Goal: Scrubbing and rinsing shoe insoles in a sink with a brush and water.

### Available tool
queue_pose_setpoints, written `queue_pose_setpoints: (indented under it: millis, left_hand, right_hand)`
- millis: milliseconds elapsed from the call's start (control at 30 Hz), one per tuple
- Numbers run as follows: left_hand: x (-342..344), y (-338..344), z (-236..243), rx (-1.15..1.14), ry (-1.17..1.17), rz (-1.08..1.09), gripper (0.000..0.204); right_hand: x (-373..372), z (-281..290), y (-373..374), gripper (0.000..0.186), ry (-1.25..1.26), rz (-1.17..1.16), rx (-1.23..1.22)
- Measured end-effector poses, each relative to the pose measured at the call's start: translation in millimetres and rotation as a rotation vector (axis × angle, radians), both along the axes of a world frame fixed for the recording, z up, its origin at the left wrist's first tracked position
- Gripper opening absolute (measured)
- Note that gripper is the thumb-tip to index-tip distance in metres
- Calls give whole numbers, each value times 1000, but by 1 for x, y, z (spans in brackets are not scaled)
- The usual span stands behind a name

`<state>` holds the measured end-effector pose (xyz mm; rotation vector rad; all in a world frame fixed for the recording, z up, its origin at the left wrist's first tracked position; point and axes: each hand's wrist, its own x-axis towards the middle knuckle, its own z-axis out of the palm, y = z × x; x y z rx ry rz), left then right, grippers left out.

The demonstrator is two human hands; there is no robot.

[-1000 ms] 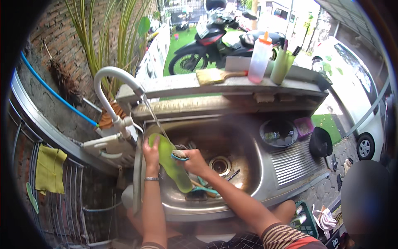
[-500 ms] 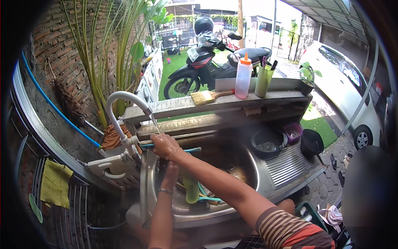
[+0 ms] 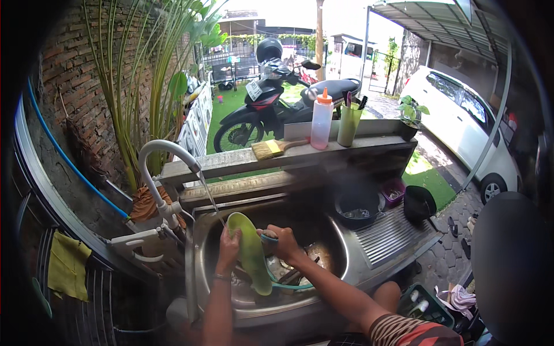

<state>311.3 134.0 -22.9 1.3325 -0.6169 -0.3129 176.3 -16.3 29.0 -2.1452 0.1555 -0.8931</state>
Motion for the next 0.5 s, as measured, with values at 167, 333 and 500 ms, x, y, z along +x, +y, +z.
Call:
queue_pose_setpoints:
  millis: [167, 333, 500]
  left_hand:
    - [-8, 7, 16, -145, 58, 62, 34]
    - [-6, 15, 19, -324, 258, 87, 27]
    - [-4, 9, 18, -328, 314, 204, 21]
  right_hand:
    - [-9, -25, 3, 40, 65, -80, 55]
    - [1, -53, -2, 37, 29, 18, 165]
    - [2, -51, 4, 34, 22, 87, 25]
